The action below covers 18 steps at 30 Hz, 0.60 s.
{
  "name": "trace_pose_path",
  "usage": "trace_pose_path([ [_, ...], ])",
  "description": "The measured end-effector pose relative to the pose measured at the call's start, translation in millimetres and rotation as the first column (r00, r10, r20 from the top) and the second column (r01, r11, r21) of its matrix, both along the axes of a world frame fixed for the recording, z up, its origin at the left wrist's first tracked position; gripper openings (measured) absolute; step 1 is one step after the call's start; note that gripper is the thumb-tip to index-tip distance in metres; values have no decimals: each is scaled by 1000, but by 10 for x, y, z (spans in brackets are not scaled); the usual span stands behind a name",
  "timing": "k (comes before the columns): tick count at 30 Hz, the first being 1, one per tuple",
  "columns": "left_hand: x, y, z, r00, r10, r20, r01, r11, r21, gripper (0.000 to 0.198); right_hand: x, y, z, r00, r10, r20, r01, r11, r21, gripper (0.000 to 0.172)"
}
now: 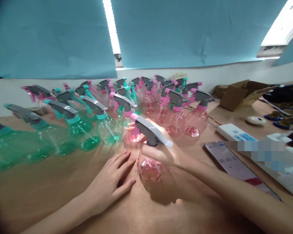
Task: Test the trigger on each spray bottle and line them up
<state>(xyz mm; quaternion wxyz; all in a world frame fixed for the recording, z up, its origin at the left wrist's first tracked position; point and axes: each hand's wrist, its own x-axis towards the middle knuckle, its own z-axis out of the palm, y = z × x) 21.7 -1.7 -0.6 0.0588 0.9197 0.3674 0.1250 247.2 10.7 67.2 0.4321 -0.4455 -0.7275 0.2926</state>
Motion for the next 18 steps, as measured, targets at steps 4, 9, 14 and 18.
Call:
trace_pose_path([
  [4, 1, -2, 4, 1000, 2, 9, -2, 1000, -5, 49, 11, 26, -28, 999, -30, 34, 29, 999, 15, 17],
  [9, 2, -6, 6, 1000, -1, 9, 1, 1000, -2, 49, -28, 13, 46, 1000, -30, 1, 30, 998, 49, 16],
  [14, 5, -2, 0, 1000, 1, 7, -1, 1000, 2, 50, -44, -41, 170, 999, -23, 34, 22, 1000, 21, 33],
  [18, 7, 4, -1, 1000, -3, -2, 3, 1000, 7, 50, -12, -35, 166, 998, -4, 60, 4, 1000, 9, 31],
])
